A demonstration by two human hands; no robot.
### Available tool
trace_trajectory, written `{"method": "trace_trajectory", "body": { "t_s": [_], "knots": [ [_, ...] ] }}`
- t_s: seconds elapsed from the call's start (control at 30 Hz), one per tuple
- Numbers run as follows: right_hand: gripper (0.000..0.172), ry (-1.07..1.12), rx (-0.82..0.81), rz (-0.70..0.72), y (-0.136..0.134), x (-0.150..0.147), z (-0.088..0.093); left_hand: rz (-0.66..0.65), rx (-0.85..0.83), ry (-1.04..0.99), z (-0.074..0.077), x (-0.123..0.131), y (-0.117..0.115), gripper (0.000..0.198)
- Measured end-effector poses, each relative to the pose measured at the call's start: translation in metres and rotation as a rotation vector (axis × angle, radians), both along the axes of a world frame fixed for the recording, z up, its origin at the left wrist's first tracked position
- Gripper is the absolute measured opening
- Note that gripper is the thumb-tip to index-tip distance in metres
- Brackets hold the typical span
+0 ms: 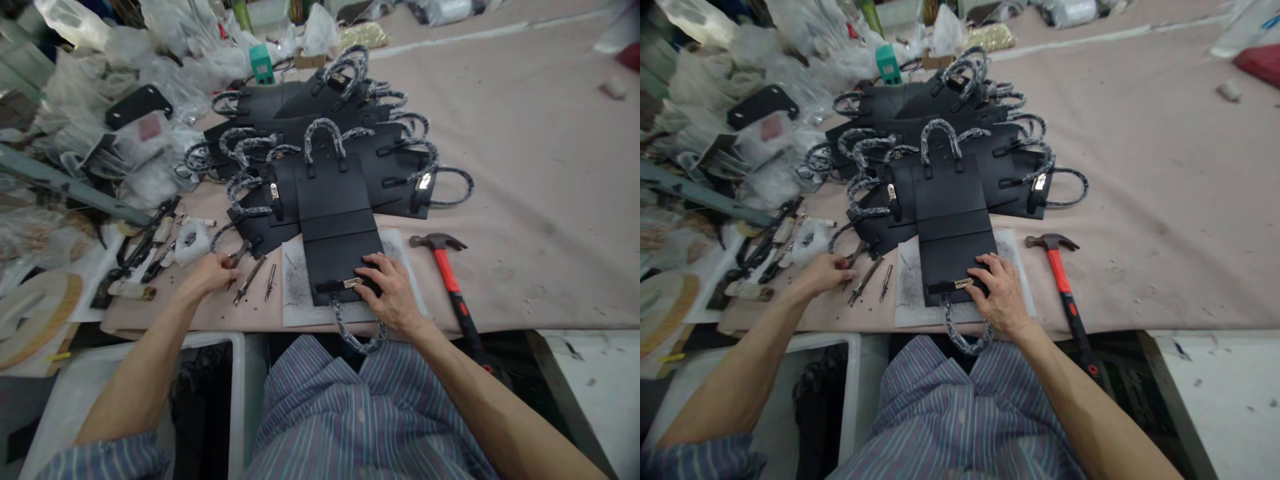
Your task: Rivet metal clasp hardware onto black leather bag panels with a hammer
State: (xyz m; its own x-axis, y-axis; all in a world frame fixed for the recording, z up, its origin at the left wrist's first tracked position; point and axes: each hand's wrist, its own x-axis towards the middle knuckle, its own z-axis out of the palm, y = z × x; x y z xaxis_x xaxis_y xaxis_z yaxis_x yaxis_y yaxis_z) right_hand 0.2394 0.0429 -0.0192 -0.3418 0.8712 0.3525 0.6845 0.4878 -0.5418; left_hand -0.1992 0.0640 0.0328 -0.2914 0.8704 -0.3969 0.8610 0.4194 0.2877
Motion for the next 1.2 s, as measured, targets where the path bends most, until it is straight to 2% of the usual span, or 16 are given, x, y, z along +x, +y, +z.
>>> {"method": "trace_trajectory", "body": {
  "t_s": [0.1, 0.2, 0.27, 0.4, 0.5, 0.67, 0.9, 1.2],
  "knots": [
    [0.027, -0.001, -0.007, -0.004, 0.000, 0.000, 0.000, 0.226, 0.268, -0.476, 0.006, -0.001, -0.017, 0.021],
    [0.028, -0.006, -0.020, -0.011, 0.000, 0.000, 0.000, 0.340, 0.547, -0.848, 0.006, 0.031, -0.037, 0.033],
    [0.028, -0.010, -0.026, -0.012, -0.001, 0.000, 0.001, 0.318, 0.663, -0.944, 0.000, 0.068, -0.050, 0.035],
    [0.029, -0.012, -0.043, -0.010, 0.000, 0.000, 0.001, 0.118, 0.771, -0.955, -0.021, 0.141, -0.069, 0.025],
    [0.030, -0.004, -0.055, -0.011, 0.000, 0.000, 0.002, 0.016, 0.790, -0.964, -0.035, 0.170, -0.078, 0.017],
    [0.029, -0.021, -0.057, -0.016, 0.000, 0.000, 0.003, -0.030, 0.783, -0.949, -0.045, 0.180, -0.079, 0.011],
    [0.028, -0.031, -0.071, -0.013, 0.002, 0.000, 0.003, -0.041, 0.788, -1.042, -0.044, 0.185, -0.072, 0.014],
    [0.029, -0.032, -0.082, -0.013, 0.001, 0.001, 0.003, -0.056, 0.766, -0.981, -0.043, 0.190, -0.072, 0.011]
  ]
}}
